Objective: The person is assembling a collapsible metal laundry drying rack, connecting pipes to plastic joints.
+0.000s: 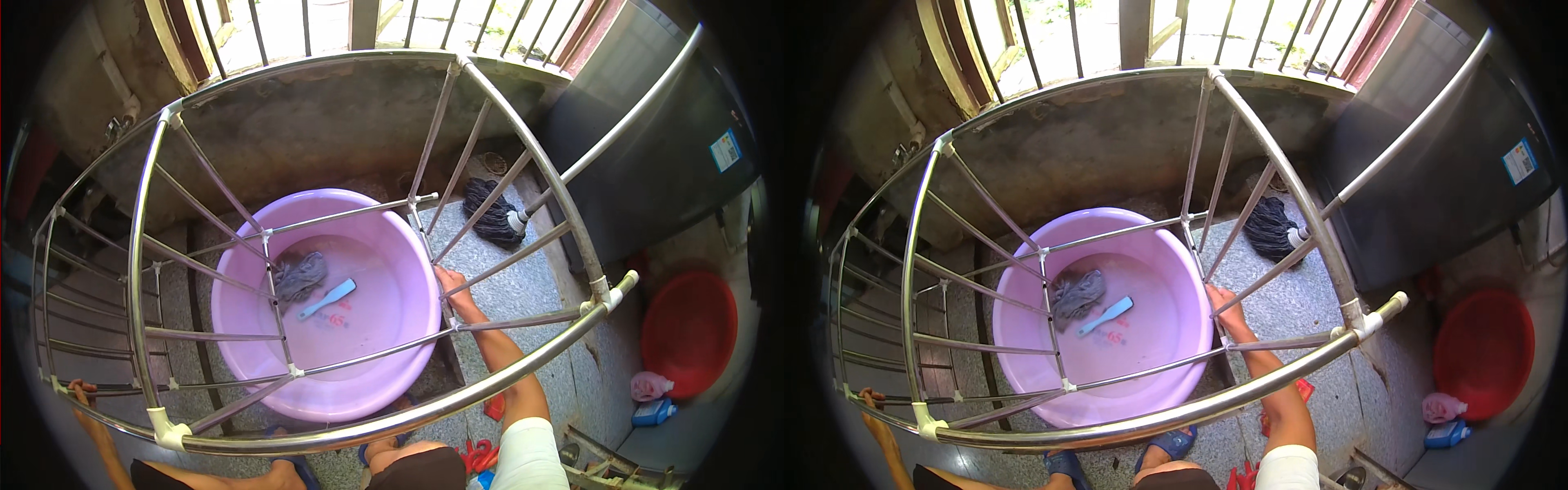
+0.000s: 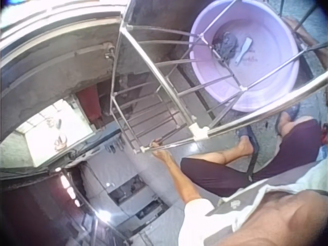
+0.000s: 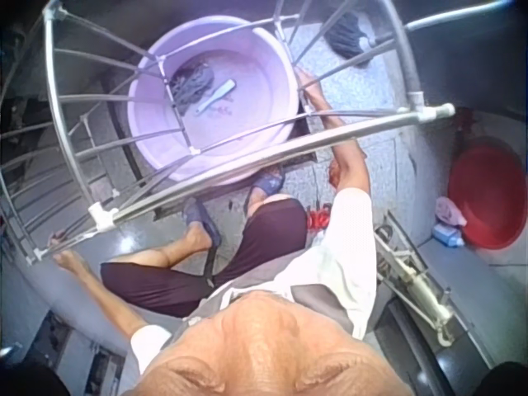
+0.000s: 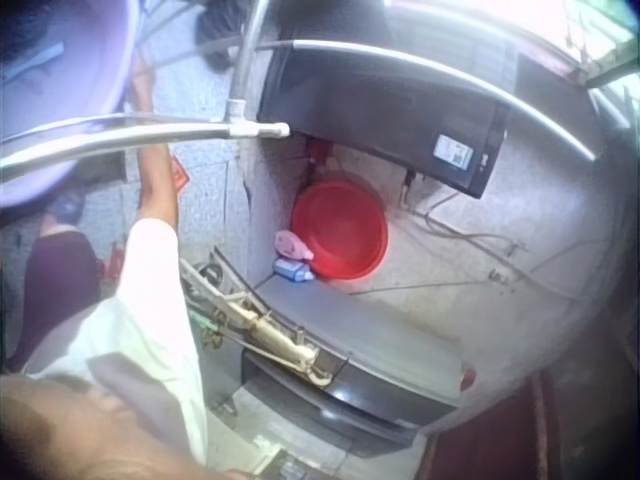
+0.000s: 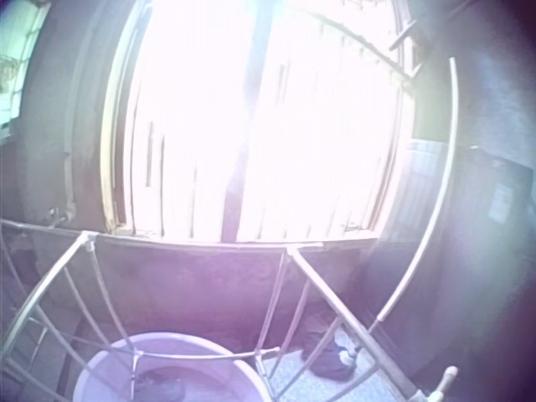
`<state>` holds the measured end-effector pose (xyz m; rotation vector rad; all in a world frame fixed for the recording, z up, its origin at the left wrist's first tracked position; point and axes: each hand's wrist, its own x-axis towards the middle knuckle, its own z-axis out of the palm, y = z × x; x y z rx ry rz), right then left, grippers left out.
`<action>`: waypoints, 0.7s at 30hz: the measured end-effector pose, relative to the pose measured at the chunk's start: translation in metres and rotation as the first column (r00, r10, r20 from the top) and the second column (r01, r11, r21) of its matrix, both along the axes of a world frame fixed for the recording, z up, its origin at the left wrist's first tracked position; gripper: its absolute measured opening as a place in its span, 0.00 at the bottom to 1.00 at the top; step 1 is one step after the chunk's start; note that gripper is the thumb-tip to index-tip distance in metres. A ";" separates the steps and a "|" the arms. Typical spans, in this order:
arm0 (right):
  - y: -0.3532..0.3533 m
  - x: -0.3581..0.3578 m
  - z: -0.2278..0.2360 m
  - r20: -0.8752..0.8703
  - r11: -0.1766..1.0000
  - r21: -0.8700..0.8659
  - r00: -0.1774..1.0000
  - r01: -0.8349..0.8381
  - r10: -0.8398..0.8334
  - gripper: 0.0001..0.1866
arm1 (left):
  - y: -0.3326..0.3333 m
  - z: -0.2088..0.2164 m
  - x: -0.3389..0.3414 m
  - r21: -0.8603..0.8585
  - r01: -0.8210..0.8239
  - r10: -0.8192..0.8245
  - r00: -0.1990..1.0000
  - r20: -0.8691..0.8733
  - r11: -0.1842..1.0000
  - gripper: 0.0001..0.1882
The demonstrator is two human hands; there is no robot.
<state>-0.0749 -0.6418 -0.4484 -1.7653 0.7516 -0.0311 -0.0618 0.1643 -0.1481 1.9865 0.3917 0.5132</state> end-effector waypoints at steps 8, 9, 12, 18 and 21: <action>0.016 0.001 0.030 -0.196 0.983 -0.185 0.981 -0.023 -0.014 0.30 | 0.001 0.009 -0.005 0.084 0.049 -0.047 0.999 -0.025 0.995 0.17; 0.017 0.000 0.036 -0.187 0.987 -0.158 0.982 -0.038 0.007 0.28 | 0.001 0.010 -0.007 0.096 0.056 -0.053 0.998 -0.031 0.994 0.18; 0.015 -0.001 0.036 -0.118 0.968 -0.244 0.993 -0.059 0.031 0.24 | -0.001 0.012 -0.005 0.124 0.081 -0.077 0.996 -0.041 0.989 0.19; -0.023 0.007 0.022 0.208 0.967 -0.212 0.960 -0.145 0.189 0.11 | -0.009 0.016 -0.004 0.077 0.115 -0.113 0.993 -0.032 0.990 0.17; -0.031 0.030 0.029 0.183 0.988 -0.094 0.974 -0.118 0.134 0.13 | -0.025 0.019 -0.005 0.094 0.112 -0.109 0.993 -0.036 0.989 0.17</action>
